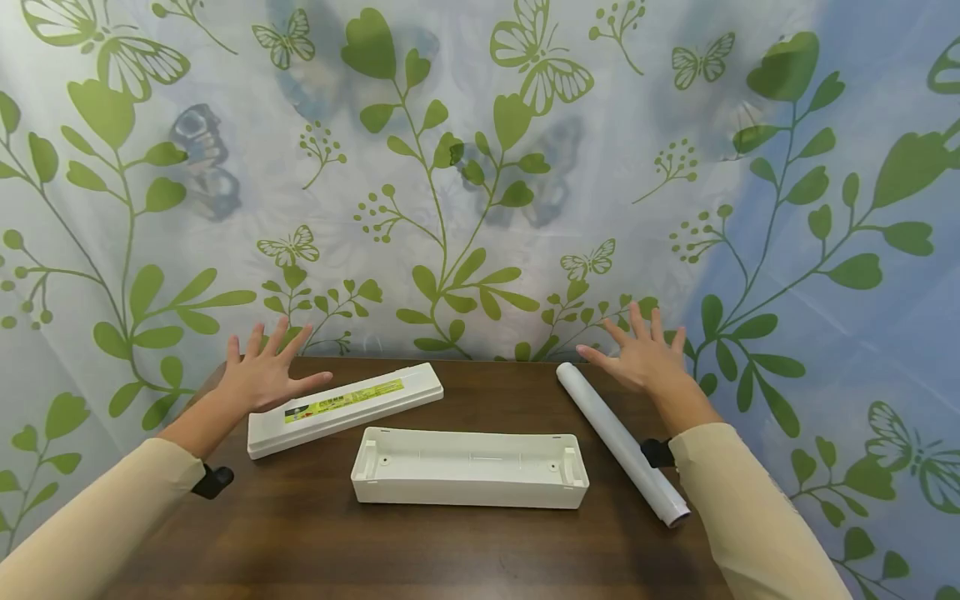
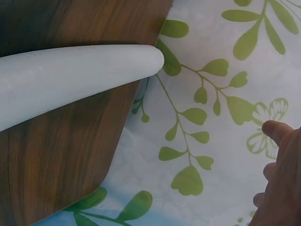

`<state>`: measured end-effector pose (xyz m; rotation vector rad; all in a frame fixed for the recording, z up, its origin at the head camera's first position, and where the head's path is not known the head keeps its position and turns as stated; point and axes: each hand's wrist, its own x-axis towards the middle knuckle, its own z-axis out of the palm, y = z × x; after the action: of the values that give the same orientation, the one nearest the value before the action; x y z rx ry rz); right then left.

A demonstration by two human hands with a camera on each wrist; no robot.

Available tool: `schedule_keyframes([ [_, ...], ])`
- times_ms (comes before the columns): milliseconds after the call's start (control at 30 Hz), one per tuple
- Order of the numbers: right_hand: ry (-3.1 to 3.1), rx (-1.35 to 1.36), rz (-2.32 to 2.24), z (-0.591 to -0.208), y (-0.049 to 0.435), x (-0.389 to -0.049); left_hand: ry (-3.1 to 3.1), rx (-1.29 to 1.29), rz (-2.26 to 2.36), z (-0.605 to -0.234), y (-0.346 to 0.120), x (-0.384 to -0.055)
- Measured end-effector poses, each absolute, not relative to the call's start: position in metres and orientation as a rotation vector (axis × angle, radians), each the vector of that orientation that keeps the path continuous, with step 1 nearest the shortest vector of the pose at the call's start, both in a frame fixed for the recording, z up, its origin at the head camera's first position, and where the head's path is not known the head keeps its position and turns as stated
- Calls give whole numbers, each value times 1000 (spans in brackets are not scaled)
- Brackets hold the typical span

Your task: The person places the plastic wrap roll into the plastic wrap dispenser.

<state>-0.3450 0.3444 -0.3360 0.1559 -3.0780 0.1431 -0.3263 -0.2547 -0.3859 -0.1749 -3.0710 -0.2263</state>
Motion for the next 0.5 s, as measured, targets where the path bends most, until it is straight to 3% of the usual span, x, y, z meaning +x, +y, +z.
schedule_keyframes([
  [500, -3102, 147, 135, -339, 347, -339, -3038, -202, -172, -391, -255, -319],
])
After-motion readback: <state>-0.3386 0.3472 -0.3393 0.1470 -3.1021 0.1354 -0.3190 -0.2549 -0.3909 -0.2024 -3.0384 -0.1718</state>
